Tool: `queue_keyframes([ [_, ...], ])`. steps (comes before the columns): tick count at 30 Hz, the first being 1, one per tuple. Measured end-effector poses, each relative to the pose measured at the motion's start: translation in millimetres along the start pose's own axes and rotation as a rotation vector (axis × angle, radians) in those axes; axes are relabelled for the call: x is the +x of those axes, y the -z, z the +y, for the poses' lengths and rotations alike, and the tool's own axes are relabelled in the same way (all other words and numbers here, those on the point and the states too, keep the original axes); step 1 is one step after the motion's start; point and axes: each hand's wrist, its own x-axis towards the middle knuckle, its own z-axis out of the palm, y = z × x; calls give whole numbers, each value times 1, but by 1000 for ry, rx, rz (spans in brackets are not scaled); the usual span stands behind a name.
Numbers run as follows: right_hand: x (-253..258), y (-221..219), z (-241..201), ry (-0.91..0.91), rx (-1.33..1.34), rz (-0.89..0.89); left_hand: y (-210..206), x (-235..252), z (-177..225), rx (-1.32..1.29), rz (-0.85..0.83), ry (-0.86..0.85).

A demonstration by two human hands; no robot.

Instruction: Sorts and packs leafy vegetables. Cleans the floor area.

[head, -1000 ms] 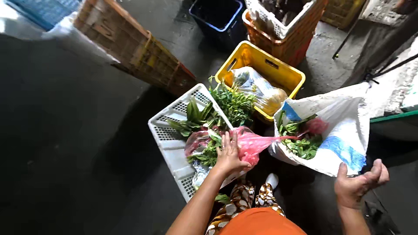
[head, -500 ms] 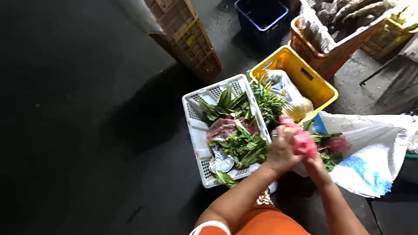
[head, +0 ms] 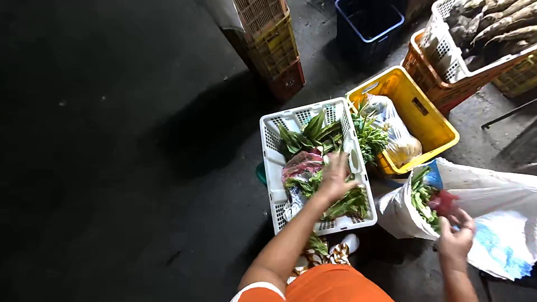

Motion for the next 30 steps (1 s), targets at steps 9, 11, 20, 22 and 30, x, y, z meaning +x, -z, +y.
queue_keyframes([
  [9, -37, -212, -98, -159, -428, -829, 6, 13, -175, 120, -105, 636],
  [11, -33, -242, -81, -272, -452, -762, 5, 14, -170, 129, -114, 682],
  [20, -17, -279, -66, -374, -420, -664, 13, 43, -189, -5, -78, 700],
  [22, -18, -287, -66, -435, -240, -657, 2, 38, -187, -86, -59, 690],
  [30, -22, -285, -80, -599, 299, -761, -14, 6, -169, -965, -92, 676],
])
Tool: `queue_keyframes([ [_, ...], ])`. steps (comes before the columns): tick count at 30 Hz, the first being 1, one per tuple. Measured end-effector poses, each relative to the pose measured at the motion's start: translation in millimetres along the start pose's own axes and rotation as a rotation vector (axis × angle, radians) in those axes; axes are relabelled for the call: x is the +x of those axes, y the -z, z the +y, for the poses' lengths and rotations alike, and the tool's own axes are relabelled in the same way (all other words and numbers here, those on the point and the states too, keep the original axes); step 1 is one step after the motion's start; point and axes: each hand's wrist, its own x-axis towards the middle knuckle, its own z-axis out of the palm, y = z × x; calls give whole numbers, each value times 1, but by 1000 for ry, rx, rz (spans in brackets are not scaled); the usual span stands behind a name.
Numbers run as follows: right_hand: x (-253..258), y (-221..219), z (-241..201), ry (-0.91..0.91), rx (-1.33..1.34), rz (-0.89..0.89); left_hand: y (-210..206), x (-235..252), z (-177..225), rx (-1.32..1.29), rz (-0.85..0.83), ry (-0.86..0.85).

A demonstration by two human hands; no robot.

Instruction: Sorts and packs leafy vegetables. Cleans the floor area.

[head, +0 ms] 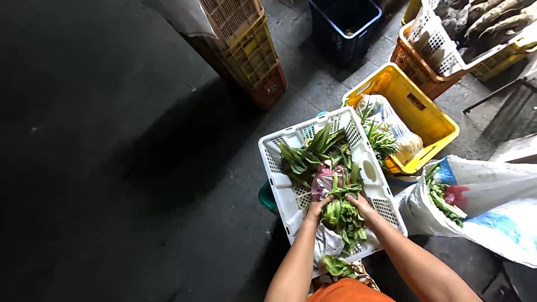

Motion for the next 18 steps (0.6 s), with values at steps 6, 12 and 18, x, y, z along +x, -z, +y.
queue_keyframes([
  [6, -18, -16, -16, 55, 57, -80, -2, -35, 1, -234, -122, -83],
  [12, -55, -23, -58, 466, 118, -117, -13, -83, 51, -320, -122, -337],
  [18, -78, -4, -126, 681, 17, -100, -33, -139, 111, -208, 9, -498],
])
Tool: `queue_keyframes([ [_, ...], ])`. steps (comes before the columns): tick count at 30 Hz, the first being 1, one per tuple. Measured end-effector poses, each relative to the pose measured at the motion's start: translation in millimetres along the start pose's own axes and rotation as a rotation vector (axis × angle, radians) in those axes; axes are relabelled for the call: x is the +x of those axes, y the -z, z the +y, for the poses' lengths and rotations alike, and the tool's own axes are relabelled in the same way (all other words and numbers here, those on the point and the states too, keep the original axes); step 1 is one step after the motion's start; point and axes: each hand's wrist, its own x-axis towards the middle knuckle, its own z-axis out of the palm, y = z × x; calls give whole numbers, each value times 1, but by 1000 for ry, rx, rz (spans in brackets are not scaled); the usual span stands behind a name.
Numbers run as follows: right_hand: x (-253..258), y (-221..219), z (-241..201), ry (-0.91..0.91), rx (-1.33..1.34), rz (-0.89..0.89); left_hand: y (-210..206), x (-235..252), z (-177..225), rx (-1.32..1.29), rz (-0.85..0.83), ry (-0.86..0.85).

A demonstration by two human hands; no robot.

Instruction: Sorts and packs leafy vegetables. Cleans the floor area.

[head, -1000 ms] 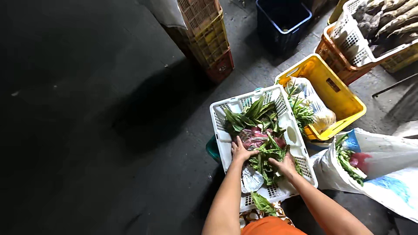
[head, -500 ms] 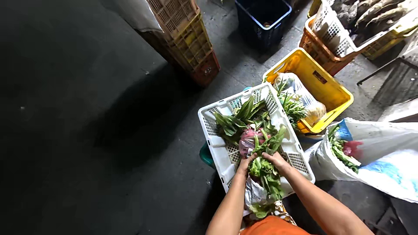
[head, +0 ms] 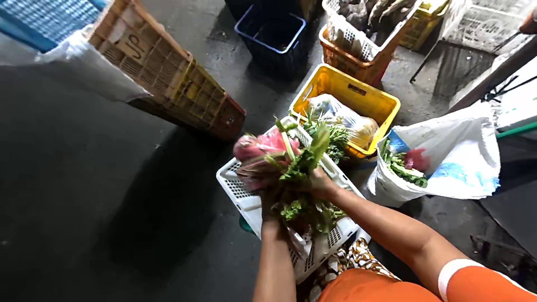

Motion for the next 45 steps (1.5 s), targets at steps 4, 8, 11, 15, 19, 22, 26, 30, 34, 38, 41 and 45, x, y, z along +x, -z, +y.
queue_keyframes([
  [4, -18, 28, -59, 101, -189, 56, 5, 27, 2, 166, -146, -171],
  [8, -63, 76, -89, 172, -221, 211, -73, 38, 16, -7, -362, -224],
  [11, -104, 123, -87, 149, -186, 393, -142, 16, 8, -45, -519, -153],
  [15, -171, 186, -58, 3, -164, 782, -252, -26, -10, 195, -683, 27],
  [19, -199, 258, 29, 70, -336, 1018, -354, -22, -100, 259, -991, -85],
  [22, -208, 319, 111, -270, -694, 829, -379, 24, -212, 727, -1021, -166],
  [26, -228, 381, 162, -874, -875, 429, -346, 53, -259, 1615, -994, 81],
  [30, -245, 395, 184, -792, -749, 349, -334, 43, -237, 2015, -1135, 80],
  [34, -190, 354, 189, -524, -418, 737, -320, 25, -248, 2080, -1177, -38],
  [38, -141, 326, 158, -344, -350, 760, -304, 6, -241, 2092, -1204, -217],
  [41, -117, 334, 153, -333, -251, 671, -323, -3, -223, 2001, -1153, -123],
  [45, -110, 359, 157, -452, -290, 499, -326, -5, -185, 2005, -1174, 3],
])
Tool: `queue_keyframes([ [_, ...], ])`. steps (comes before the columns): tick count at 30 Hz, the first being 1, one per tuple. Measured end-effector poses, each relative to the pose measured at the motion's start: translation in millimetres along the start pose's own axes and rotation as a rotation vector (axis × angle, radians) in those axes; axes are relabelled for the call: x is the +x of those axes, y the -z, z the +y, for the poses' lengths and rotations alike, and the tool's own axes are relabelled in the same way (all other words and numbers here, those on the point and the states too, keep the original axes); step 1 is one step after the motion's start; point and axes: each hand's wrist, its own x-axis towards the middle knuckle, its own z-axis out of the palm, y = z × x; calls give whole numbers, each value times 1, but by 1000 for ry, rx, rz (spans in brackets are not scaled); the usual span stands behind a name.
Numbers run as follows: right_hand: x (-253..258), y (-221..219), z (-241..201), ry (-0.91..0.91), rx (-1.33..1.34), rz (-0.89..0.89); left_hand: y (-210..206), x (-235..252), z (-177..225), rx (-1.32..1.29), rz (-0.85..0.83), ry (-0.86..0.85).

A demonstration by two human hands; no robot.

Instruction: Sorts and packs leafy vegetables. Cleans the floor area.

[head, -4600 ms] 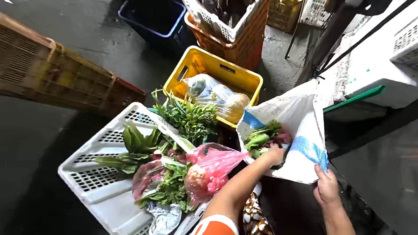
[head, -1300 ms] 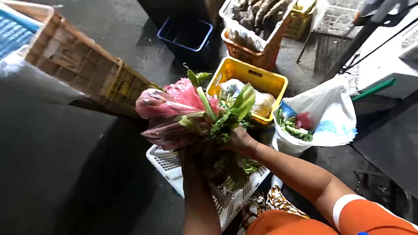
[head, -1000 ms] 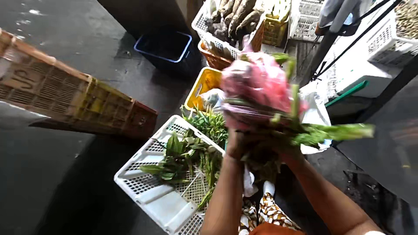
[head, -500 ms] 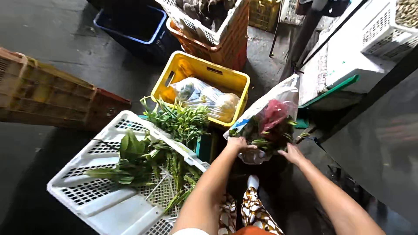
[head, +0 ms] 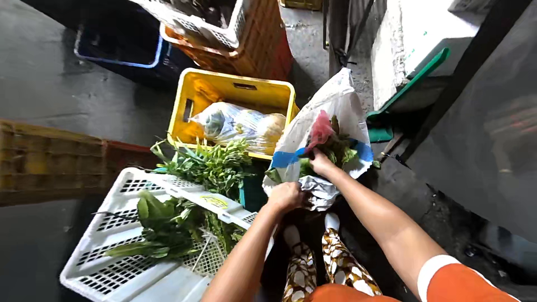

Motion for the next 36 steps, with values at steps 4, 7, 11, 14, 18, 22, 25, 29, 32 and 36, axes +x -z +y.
queue_keyframes([
  [4, -38, 30, -3, 200, -92, -29, 5, -24, -35, 21, 82, 48],
  [7, -74, 56, 23, 392, -256, 48, 11, -29, -36, 104, 63, 76],
  [11, -98, 86, 78, 459, -798, -48, 21, -18, -28, 139, 104, 138],
  [14, -109, 94, 94, 673, -951, 24, 27, -13, -11, 185, 70, 212],
  [18, -141, 99, 67, 917, -781, 16, 35, -11, 7, 145, 80, 231],
  [22, -198, 117, 20, 971, -726, -92, 42, -19, 23, -2, 218, -26],
  [25, -197, 141, 31, 736, -791, -142, 37, -29, 28, 66, 264, -151],
  [29, -197, 143, 9, 354, -967, -283, 20, -62, 0, 196, 250, -18],
  [32, -194, 118, -25, 324, -1015, -249, -16, -101, -52, -11, 559, -225],
  [36, -181, 55, -61, 660, -768, -119, -79, -151, -137, -277, 977, -79],
])
